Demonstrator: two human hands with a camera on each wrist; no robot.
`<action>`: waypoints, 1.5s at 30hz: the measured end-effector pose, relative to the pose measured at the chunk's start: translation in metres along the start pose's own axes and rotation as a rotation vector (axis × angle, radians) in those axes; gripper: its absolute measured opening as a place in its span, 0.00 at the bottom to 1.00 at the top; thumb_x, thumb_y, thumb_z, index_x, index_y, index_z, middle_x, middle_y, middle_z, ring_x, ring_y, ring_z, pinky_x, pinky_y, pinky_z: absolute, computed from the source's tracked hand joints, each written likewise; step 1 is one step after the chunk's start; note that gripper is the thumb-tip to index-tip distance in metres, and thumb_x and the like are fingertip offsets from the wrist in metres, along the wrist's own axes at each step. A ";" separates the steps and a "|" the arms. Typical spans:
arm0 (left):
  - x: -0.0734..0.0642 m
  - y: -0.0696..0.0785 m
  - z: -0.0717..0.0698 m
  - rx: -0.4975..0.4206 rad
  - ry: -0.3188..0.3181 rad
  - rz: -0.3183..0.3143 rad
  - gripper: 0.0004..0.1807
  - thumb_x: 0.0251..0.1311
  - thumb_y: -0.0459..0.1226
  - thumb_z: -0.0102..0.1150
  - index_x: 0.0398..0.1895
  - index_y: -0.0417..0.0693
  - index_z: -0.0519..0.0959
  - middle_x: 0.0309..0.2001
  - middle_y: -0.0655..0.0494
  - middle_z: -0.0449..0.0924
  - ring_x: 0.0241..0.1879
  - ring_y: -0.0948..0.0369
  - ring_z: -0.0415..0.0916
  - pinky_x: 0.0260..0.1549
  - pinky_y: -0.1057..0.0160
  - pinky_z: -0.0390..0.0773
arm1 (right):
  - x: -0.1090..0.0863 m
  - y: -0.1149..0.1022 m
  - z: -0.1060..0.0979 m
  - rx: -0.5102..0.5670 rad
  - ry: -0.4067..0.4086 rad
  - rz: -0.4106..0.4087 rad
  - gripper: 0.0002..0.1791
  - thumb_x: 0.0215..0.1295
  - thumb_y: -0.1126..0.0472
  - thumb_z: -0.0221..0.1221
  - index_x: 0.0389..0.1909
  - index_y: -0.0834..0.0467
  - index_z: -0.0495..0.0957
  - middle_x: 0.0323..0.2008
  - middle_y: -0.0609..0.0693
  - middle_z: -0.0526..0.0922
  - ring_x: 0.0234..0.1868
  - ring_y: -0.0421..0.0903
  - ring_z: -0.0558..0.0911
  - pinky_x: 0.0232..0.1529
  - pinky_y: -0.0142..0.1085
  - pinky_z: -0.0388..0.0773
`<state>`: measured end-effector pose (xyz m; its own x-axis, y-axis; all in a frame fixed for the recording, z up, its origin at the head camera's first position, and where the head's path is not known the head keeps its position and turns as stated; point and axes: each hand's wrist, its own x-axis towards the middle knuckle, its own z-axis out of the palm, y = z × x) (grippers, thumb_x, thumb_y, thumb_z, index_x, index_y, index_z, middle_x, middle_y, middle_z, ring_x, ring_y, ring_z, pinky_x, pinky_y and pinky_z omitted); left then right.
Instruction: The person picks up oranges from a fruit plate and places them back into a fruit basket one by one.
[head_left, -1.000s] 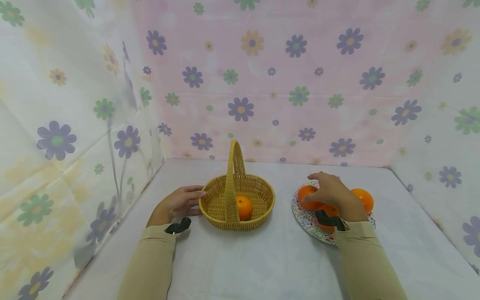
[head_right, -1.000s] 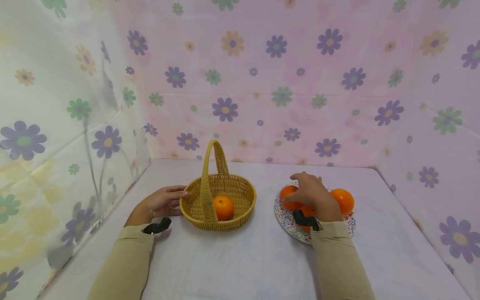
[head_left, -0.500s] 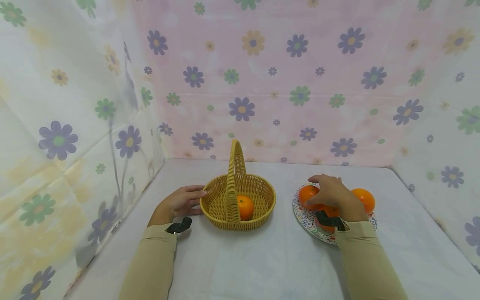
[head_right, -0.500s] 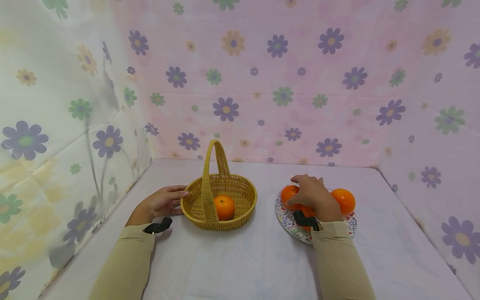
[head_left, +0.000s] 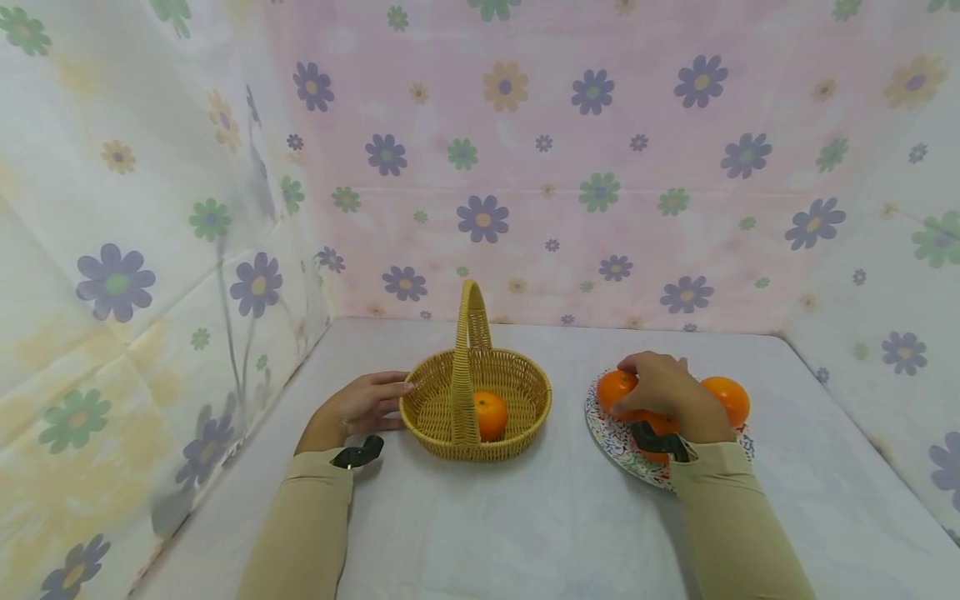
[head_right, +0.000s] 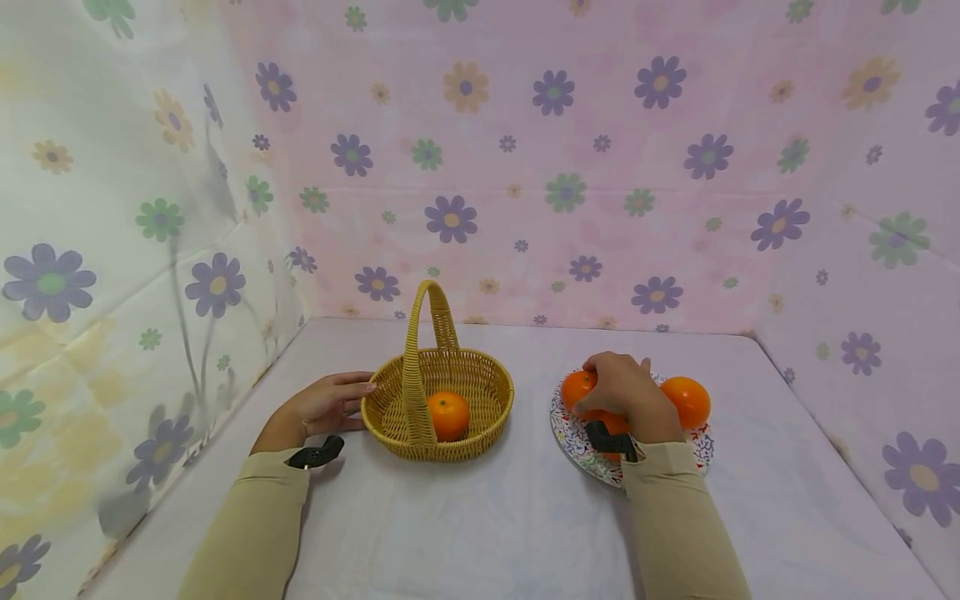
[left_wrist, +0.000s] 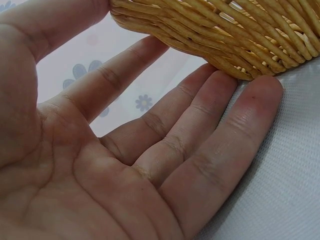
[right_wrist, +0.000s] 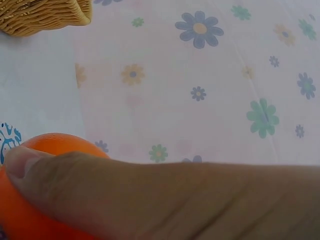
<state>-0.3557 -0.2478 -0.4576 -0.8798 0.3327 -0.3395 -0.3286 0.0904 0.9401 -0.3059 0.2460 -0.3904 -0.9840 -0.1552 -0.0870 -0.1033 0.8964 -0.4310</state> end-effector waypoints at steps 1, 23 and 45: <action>0.000 0.000 0.000 -0.001 0.001 0.000 0.38 0.67 0.44 0.68 0.77 0.43 0.65 0.63 0.49 0.81 0.56 0.56 0.83 0.57 0.43 0.83 | 0.000 0.000 0.000 0.000 0.001 -0.002 0.41 0.50 0.50 0.79 0.63 0.64 0.78 0.59 0.63 0.83 0.61 0.65 0.76 0.70 0.79 0.36; 0.002 0.001 -0.001 0.015 0.004 -0.005 0.38 0.67 0.45 0.68 0.76 0.44 0.65 0.65 0.48 0.79 0.58 0.55 0.82 0.58 0.43 0.82 | 0.001 0.002 -0.004 0.118 0.013 0.026 0.44 0.53 0.49 0.78 0.69 0.62 0.73 0.63 0.63 0.79 0.56 0.59 0.79 0.62 0.58 0.79; 0.002 -0.002 -0.002 0.018 0.004 -0.008 0.37 0.68 0.45 0.67 0.76 0.44 0.65 0.65 0.49 0.79 0.58 0.56 0.82 0.58 0.44 0.83 | -0.005 -0.012 -0.009 0.141 0.059 -0.026 0.47 0.54 0.45 0.77 0.72 0.59 0.71 0.61 0.60 0.81 0.54 0.57 0.80 0.58 0.56 0.81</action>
<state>-0.3579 -0.2487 -0.4600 -0.8786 0.3277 -0.3473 -0.3296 0.1102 0.9377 -0.3007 0.2393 -0.3769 -0.9885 -0.1493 -0.0231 -0.1116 0.8247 -0.5545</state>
